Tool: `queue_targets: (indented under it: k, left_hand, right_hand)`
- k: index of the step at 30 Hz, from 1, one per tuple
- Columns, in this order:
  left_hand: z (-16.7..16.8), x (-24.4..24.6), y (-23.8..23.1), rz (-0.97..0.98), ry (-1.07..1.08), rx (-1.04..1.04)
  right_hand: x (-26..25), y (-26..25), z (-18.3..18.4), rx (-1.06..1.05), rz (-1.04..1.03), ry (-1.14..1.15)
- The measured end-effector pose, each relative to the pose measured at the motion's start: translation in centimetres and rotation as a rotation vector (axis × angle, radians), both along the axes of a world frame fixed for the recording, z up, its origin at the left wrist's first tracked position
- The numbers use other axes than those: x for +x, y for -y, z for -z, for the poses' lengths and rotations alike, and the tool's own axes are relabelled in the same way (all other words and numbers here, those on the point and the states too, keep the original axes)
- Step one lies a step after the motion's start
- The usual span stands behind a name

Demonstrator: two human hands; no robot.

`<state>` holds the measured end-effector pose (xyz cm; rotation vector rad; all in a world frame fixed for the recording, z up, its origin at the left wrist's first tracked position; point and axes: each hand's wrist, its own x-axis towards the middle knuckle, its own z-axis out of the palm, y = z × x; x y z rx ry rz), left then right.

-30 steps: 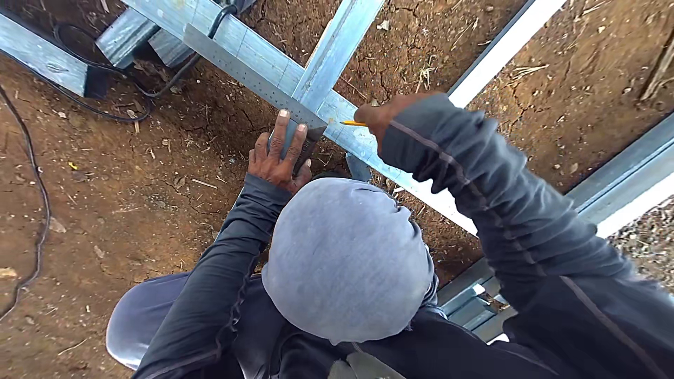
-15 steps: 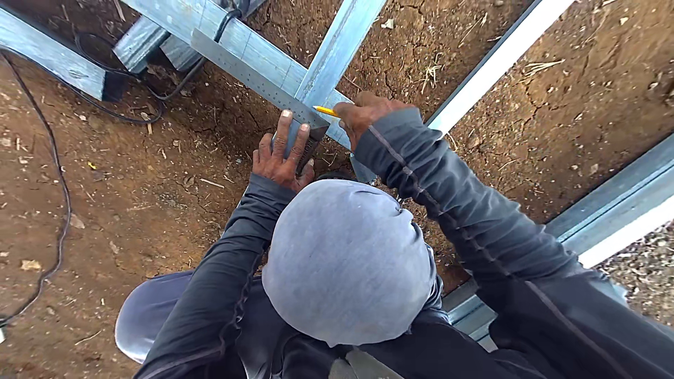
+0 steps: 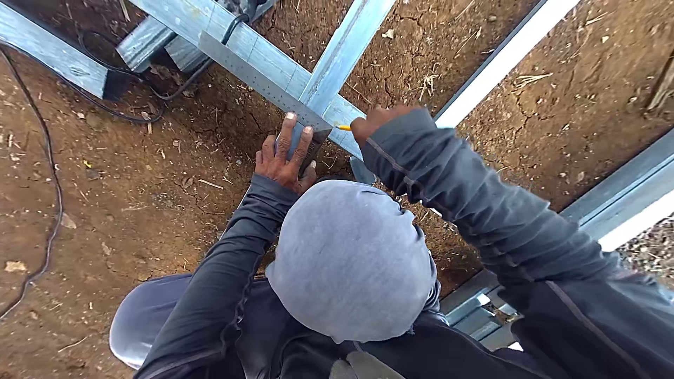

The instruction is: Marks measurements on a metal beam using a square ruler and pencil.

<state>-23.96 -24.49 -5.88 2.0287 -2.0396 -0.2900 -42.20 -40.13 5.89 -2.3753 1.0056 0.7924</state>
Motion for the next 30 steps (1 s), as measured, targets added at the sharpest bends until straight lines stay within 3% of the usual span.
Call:
queue_targets:
  k: [1, 5, 8, 13, 17, 21, 24, 30]
  left_hand:
    - [-0.1, 0.0, 0.1, -0.003, -0.01, 0.003]
    - [-0.3, 0.1, 0.0, 0.007, -0.021, 0.026]
    - [-0.3, 0.1, 0.1, 0.01, -0.015, -0.002]
    - [0.1, 0.6, 0.0, 0.048, -0.031, -0.018]
    - [-0.5, 2.6, -0.3, -0.046, -0.455, -0.018]
    - [-1.8, 5.4, -1.6, -0.311, -0.704, 0.451]
    - [-3.5, 6.3, -1.4, -0.312, -0.672, 0.719]
    - [-3.2, 4.5, -2.6, -0.473, -0.605, 0.616]
  right_hand:
    - [0.8, 0.1, -1.1, 0.119, 0.135, -0.108]
    - [-1.5, -2.7, 4.2, 0.119, 0.575, 0.359]
    - [-0.5, -3.5, 6.3, 0.272, 0.764, 0.47]
    - [1.1, -3.7, 8.5, 0.424, 0.886, 0.605]
    - [1.0, -4.4, 9.9, 0.452, 0.872, 0.779]
    - [-0.8, -5.7, 10.2, 0.499, 0.837, 0.873]
    - [-1.2, -6.5, 9.8, 0.589, 0.898, 0.963]
    - [-1.7, -7.1, 9.8, 0.705, 1.109, 1.142]
